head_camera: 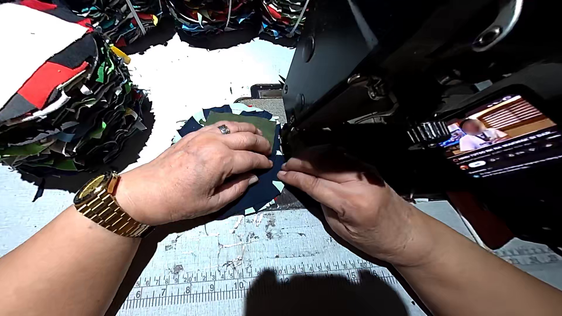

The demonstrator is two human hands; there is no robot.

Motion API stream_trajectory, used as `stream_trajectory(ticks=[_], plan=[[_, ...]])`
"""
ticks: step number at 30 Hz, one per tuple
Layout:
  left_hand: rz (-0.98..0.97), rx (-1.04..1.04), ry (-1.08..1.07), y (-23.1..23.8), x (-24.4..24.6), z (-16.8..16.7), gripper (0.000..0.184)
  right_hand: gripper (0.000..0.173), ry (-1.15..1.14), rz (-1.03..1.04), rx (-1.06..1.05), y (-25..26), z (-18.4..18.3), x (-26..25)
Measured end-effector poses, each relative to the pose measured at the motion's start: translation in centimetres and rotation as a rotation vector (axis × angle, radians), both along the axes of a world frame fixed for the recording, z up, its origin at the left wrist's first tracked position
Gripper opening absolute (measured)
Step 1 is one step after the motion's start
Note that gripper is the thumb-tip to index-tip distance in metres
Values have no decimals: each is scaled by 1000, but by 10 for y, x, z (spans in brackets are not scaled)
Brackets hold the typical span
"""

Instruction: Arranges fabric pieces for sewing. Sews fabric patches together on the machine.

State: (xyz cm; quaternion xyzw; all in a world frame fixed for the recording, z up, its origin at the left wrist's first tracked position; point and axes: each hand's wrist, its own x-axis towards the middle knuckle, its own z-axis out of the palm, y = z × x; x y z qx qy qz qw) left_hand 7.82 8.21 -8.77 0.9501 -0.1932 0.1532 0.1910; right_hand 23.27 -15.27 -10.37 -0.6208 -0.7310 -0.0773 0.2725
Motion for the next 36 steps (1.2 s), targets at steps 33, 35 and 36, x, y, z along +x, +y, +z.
stream_trajectory(ticks=[33, 35, 36], plan=[[140, 101, 38, -16, 4, -4, 41, 26, -2, -13, 63, 2, 1, 5], [161, 107, 26, -17, 4, -4, 41, 29, -5, -13, 30, 2, 0, 3], [170, 113, 22, -18, 4, -4, 41, 29, -7, -20, 5, 2, 0, 2]])
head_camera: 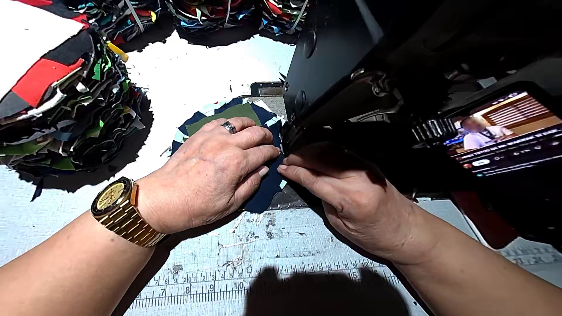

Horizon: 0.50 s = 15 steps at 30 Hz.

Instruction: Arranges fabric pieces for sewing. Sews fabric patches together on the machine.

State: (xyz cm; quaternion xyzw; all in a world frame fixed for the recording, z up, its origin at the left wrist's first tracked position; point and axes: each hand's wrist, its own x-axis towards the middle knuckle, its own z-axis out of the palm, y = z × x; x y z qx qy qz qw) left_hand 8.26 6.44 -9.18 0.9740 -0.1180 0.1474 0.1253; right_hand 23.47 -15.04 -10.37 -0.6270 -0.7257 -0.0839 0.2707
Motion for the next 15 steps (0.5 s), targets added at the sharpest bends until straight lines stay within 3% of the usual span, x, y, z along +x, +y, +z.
stream_trajectory(ticks=[15], plan=[[67, 6, 18, -2, 0, 1, 45, 25, -12, -56, 6, 1, 1, 5]])
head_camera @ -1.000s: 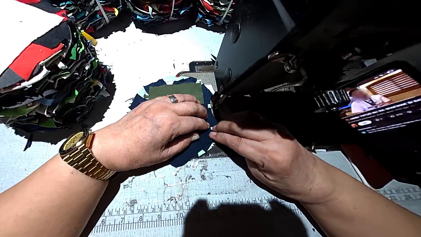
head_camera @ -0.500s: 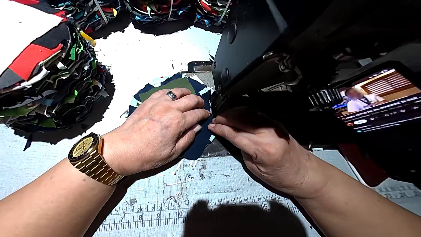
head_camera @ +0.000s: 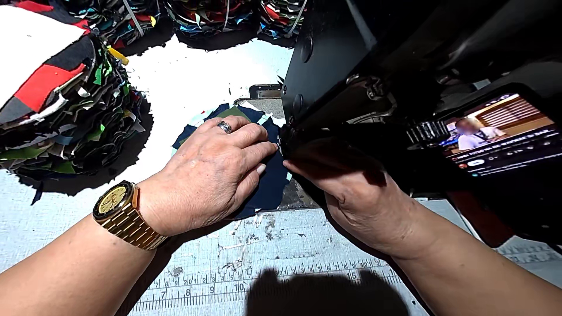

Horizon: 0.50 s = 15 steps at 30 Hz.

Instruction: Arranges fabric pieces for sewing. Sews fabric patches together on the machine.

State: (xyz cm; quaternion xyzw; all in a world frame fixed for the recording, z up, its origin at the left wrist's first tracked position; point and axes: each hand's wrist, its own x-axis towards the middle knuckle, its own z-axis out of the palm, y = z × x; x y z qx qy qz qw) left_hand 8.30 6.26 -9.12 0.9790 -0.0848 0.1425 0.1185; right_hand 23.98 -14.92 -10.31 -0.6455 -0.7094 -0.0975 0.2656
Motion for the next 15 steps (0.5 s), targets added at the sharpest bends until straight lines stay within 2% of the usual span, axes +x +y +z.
stream_trajectory(ticks=[3, 6, 10, 15], plan=[[26, 20, 2, 1, 0, -2, 47, 28, -5, -40, 50, -1, 2, 1], [18, 8, -69, 0, -1, -2, 45, 25, 28, 26, 86, -2, 5, -3], [-124, -100, -97, 8, -1, 0, 33, 27, 54, 91, 13, -4, 2, -4], [-188, -149, -30, 15, -1, -3, 33, 29, 29, 88, -21, -4, 0, -4]])
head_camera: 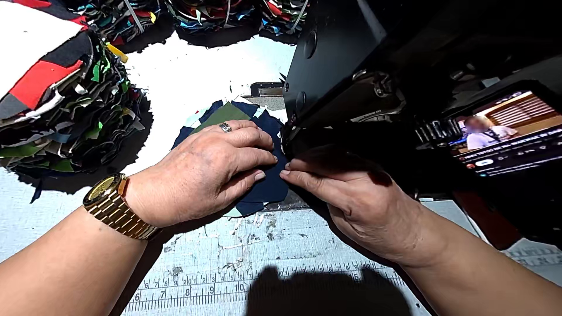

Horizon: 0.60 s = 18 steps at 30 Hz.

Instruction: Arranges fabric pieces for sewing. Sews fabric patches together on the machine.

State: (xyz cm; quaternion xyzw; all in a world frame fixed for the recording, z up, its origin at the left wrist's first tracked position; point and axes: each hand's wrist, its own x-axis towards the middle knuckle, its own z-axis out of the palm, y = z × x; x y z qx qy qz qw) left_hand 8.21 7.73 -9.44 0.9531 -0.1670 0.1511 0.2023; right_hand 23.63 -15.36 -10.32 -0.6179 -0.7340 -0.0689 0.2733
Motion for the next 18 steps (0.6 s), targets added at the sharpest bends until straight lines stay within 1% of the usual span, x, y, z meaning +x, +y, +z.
stream_trajectory(ticks=[18], plan=[[46, 92, -1, 0, 0, 1, 37, 27, -26, -13, 3, 1, 1, 2]])
